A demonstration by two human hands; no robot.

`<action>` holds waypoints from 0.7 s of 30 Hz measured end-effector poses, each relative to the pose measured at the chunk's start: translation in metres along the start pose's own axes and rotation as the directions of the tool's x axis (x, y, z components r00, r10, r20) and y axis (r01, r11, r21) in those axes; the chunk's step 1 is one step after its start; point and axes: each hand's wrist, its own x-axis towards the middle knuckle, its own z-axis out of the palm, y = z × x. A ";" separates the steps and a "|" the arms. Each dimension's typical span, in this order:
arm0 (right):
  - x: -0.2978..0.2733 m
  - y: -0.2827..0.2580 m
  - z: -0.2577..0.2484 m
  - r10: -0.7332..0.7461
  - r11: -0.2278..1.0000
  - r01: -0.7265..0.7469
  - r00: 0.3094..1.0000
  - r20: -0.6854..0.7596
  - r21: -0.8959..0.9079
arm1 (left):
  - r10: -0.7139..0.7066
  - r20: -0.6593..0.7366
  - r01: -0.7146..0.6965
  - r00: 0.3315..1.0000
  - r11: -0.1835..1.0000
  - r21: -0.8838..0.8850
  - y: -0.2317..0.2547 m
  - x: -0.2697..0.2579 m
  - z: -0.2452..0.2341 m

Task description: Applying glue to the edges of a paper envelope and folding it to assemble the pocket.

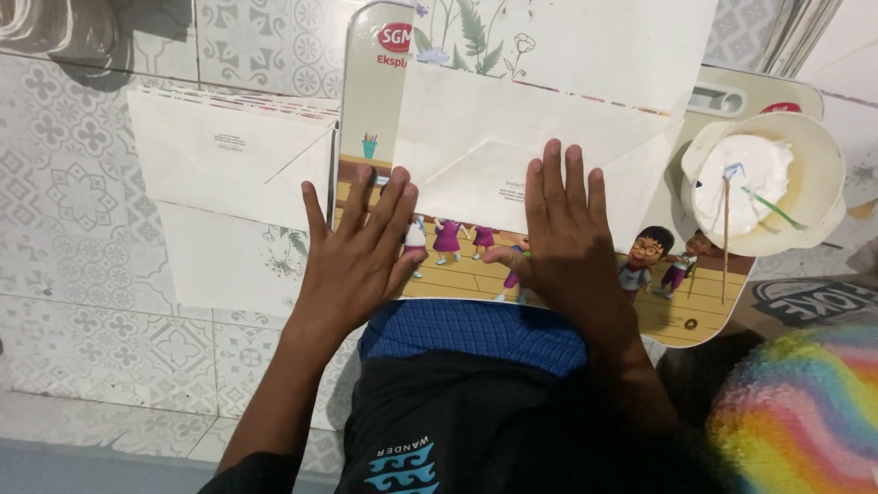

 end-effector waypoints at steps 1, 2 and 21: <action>0.000 -0.001 -0.001 -0.002 1.000 0.002 1.000 -0.001 -0.001 | -0.001 -0.002 0.001 1.000 1.000 0.000 0.001 -0.002 -0.001; 0.001 -0.001 -0.002 -0.003 1.000 0.003 1.000 -0.012 -0.003 | 0.000 0.008 0.000 1.000 1.000 0.011 0.002 -0.003 -0.001; 0.008 -0.010 -0.007 -0.059 0.996 0.056 0.997 0.051 0.064 | 0.278 0.051 -0.276 0.959 0.960 -0.046 0.028 0.070 -0.006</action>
